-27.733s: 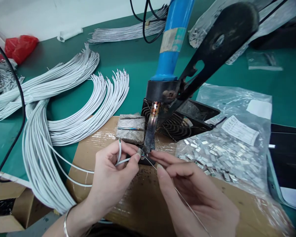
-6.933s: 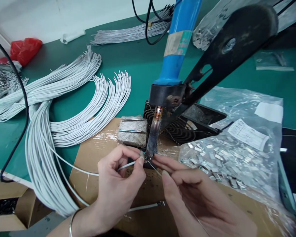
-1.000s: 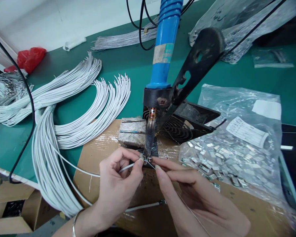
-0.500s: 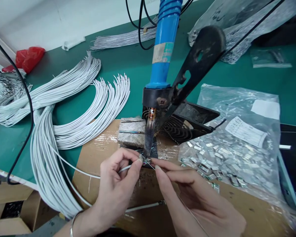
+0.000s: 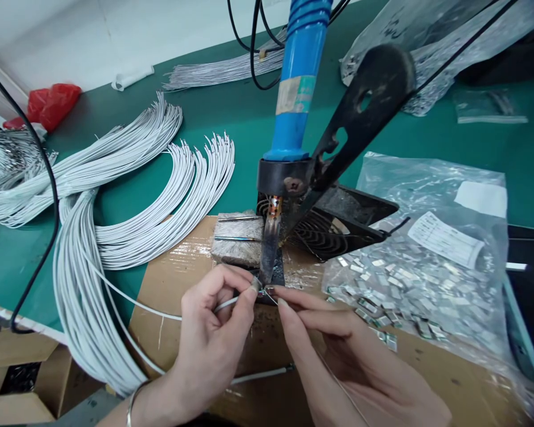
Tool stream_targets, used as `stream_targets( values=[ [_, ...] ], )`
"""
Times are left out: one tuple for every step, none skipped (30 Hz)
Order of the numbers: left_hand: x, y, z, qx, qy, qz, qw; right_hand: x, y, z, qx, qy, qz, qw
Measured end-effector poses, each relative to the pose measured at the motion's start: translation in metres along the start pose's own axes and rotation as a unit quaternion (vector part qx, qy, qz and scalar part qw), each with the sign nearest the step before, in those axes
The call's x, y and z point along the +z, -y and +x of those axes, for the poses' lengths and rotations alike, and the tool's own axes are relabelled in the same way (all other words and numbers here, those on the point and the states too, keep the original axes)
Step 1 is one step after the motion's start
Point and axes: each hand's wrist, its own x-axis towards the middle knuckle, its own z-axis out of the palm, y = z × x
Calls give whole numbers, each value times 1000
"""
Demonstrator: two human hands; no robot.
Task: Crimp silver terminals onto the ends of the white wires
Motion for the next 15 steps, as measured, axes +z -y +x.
stream_targets(
  values=[
    [0, -1, 0, -1, 1, 2, 1000, 0, 0, 0, -3, 1, -1, 1000],
    [0, -1, 1, -1, 4, 4, 1000, -1, 1, 1, -5, 2, -3, 1000],
    [1, -2, 1, 0, 7, 6, 1000, -2, 1, 1, -6, 2, -5, 1000],
    [1, -3, 1, 1, 9, 8, 1000, -2, 1, 1, -7, 1, -7, 1000],
    [1, -4, 2, 3, 10, 9, 1000, -2, 1, 1, -8, 0, -9, 1000],
    [1, -4, 2, 4, 10, 9, 1000, -2, 1, 1, -9, 0, -10, 1000],
    [1, -4, 2, 6, 9, 8, 1000, -2, 1, 1, -11, -1, -10, 1000],
    [1, -4, 2, 7, 9, 7, 1000, -2, 1, 1, -12, -3, -10, 1000],
    [1, -4, 1, 9, 7, 7, 1000, -1, 1, 1, -12, -8, -12, 1000],
    [0, -3, 0, 9, 6, 7, 1000, 0, 1, 0, -11, -14, -16, 1000],
    [0, -2, 0, 10, 6, 6, 1000, 0, 1, 0, -8, -20, -21, 1000],
    [0, -1, -1, 10, 4, 4, 1000, 1, 1, -1, -6, -24, -26, 999],
    [0, 0, -1, 10, 3, 3, 1000, 1, 1, -1, -4, -27, -30, 999],
    [0, 0, -1, 10, 2, 1, 1000, 1, 1, -2, -2, -26, -35, 999],
    [0, 1, -1, 9, 2, 0, 1000, 1, 0, -2, -1, -24, -37, 999]
  ],
)
